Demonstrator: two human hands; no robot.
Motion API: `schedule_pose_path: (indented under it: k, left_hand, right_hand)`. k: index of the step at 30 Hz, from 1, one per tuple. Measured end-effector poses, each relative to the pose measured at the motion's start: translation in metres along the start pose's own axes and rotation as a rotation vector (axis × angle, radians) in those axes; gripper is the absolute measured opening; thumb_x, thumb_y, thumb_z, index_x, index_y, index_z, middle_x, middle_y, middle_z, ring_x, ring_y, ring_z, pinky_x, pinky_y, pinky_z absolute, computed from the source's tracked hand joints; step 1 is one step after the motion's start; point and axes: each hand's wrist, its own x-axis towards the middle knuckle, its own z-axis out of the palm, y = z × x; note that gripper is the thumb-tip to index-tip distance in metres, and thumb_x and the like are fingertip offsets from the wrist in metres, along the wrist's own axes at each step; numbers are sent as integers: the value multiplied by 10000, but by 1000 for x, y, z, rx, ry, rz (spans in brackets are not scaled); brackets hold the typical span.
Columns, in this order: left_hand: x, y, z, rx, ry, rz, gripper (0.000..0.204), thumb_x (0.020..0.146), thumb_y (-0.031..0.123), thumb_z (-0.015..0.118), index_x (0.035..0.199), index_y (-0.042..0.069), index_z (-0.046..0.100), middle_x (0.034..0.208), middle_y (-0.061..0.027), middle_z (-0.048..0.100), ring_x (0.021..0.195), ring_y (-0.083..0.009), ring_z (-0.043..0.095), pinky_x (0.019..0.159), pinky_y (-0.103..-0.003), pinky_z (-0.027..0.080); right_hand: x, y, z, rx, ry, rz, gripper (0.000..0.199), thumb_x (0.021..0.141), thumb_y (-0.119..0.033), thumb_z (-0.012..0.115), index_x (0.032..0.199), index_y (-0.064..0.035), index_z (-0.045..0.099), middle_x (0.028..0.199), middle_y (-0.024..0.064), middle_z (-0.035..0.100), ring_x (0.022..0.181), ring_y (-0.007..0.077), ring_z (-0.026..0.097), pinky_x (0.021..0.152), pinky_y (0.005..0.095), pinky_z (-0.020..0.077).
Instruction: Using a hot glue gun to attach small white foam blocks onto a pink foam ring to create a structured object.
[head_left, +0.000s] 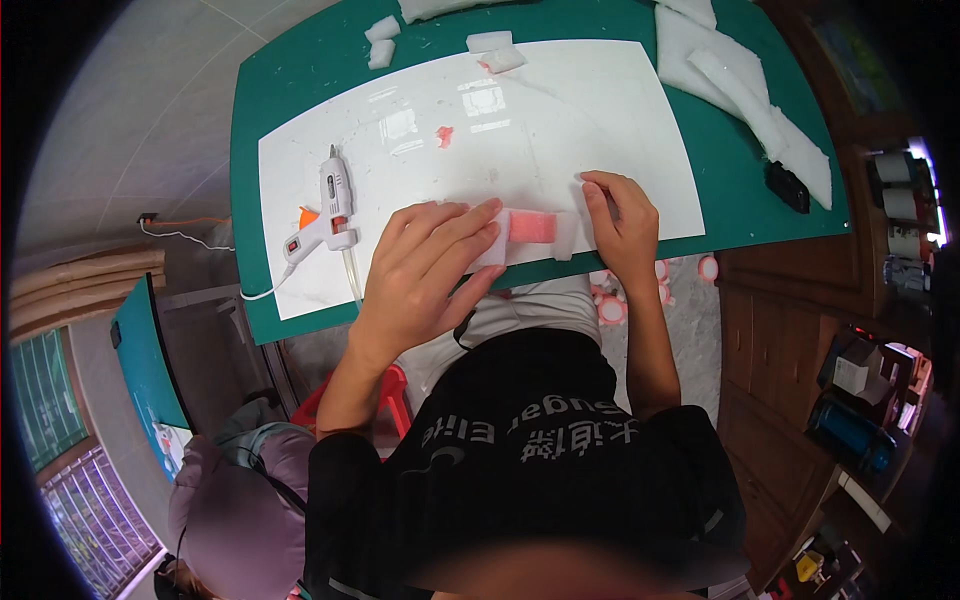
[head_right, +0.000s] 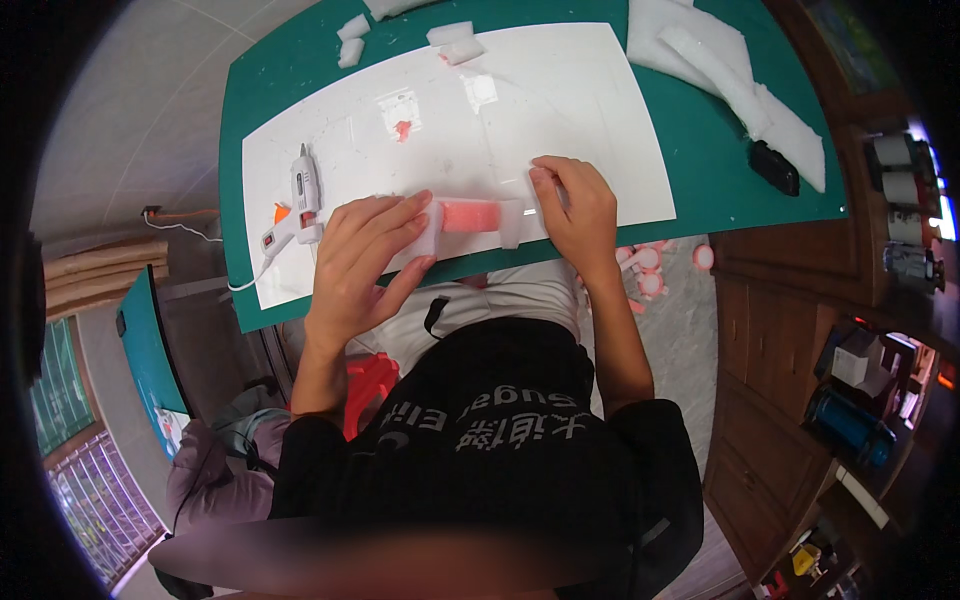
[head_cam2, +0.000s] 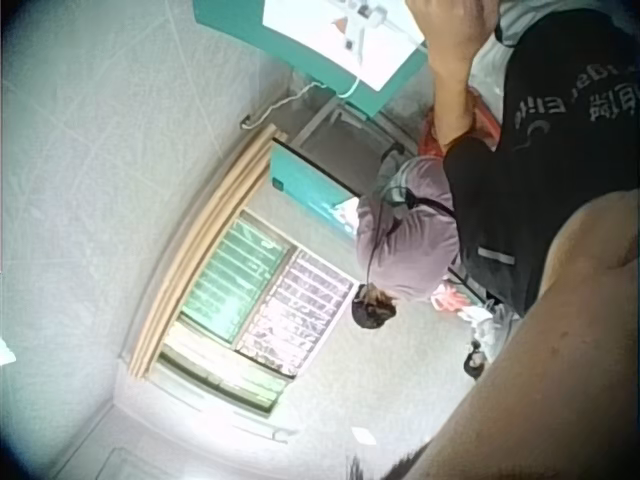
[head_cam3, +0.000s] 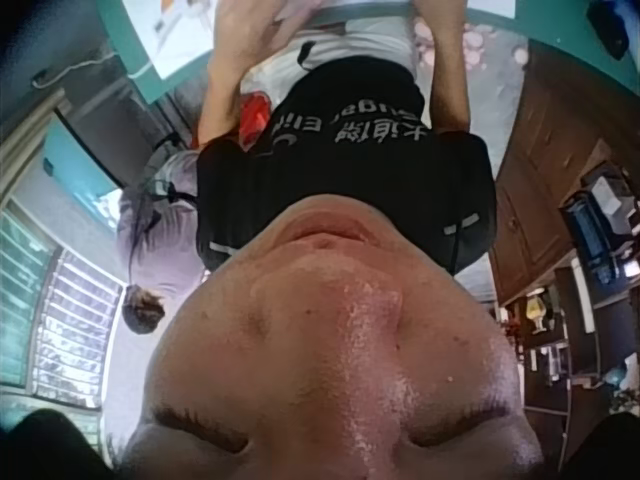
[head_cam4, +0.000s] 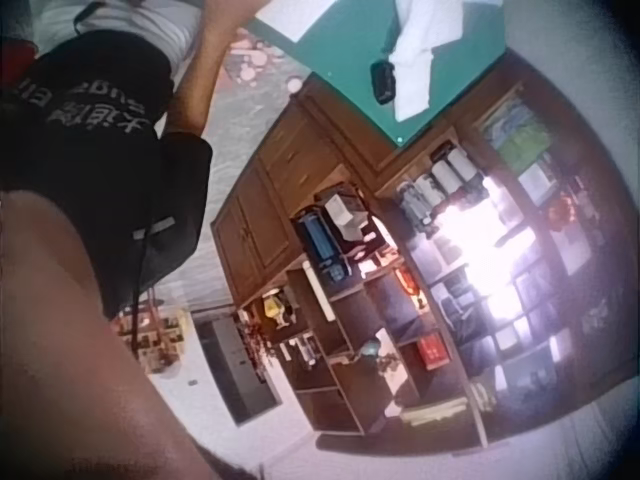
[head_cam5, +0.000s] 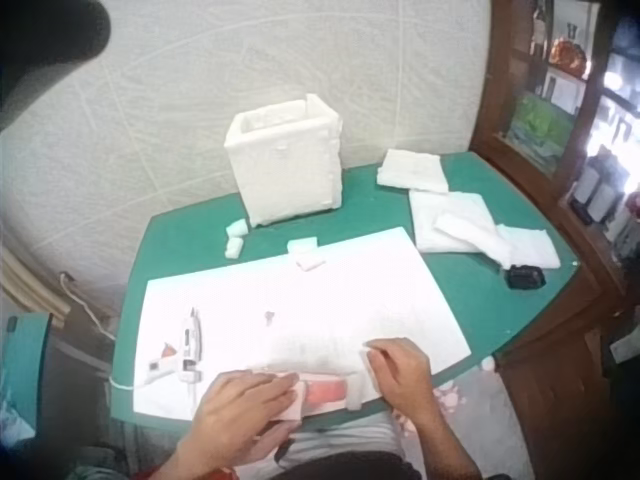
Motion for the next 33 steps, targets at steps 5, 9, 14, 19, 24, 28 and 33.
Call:
schedule_pose_path:
  k: [5, 9, 14, 19, 24, 28, 33]
  left_hand:
    - [3, 2, -16, 22, -65, 6, 331, 759, 66, 776, 1060, -14, 663, 1226, -142, 673, 1090, -316, 633, 928, -411, 478]
    - [10, 6, -26, 120, -149, -109, 375, 809, 28, 717, 1165, -15, 607, 1249, -176, 636, 1107, -367, 614, 941, -425, 477]
    - [23, 15, -30, 285, -323, -234, 491, 870, 54, 640, 1351, 54, 542, 1269, -180, 595, 1106, -395, 614, 929, -453, 495]
    - [32, 16, -26, 233, -423, -304, 500, 861, 35, 640, 1350, 46, 541, 1274, -182, 589, 1111, -403, 611, 914, -450, 509]
    - [34, 10, -22, 248, -462, -281, 401, 840, 32, 677, 1234, 41, 607, 1245, -151, 612, 992, -380, 665, 833, -439, 535]
    - [31, 0, -27, 183, -392, -281, 325, 843, 55, 689, 1160, 19, 624, 1098, -154, 658, 904, -356, 673, 817, -414, 532]
    - [16, -19, -29, -324, -149, -531, 345, 912, 84, 683, 1236, -8, 607, 1134, -108, 699, 922, -147, 660, 836, -308, 503]
  right_hand:
    - [-1, 3, 1, -13, 28, -8, 140, 920, -139, 676, 972, -13, 707, 861, 132, 700, 774, 281, 665, 719, 368, 524]
    - [-1, 9, 0, -33, 57, -90, 128, 912, -163, 692, 937, -38, 701, 830, 106, 696, 763, 289, 658, 706, 385, 514]
    - [-3, 9, -2, -32, 74, -94, 121, 909, -181, 693, 900, -61, 689, 822, 97, 697, 742, 290, 645, 700, 388, 504]
    - [-6, 9, -9, -9, -12, -61, 107, 906, -137, 694, 942, -37, 707, 874, 107, 713, 806, 281, 671, 737, 365, 522]
    - [-4, 10, -3, 40, 73, -136, 103, 908, -160, 682, 898, -57, 688, 781, 105, 676, 726, 299, 632, 685, 401, 493]
    - [-6, 10, -6, 45, 24, -101, 109, 912, -147, 679, 922, -39, 692, 817, 111, 690, 765, 295, 646, 704, 390, 501]
    - [-1, 1, -10, 113, 41, -40, 131, 929, -143, 670, 987, -29, 697, 874, 114, 704, 804, 263, 667, 734, 359, 514]
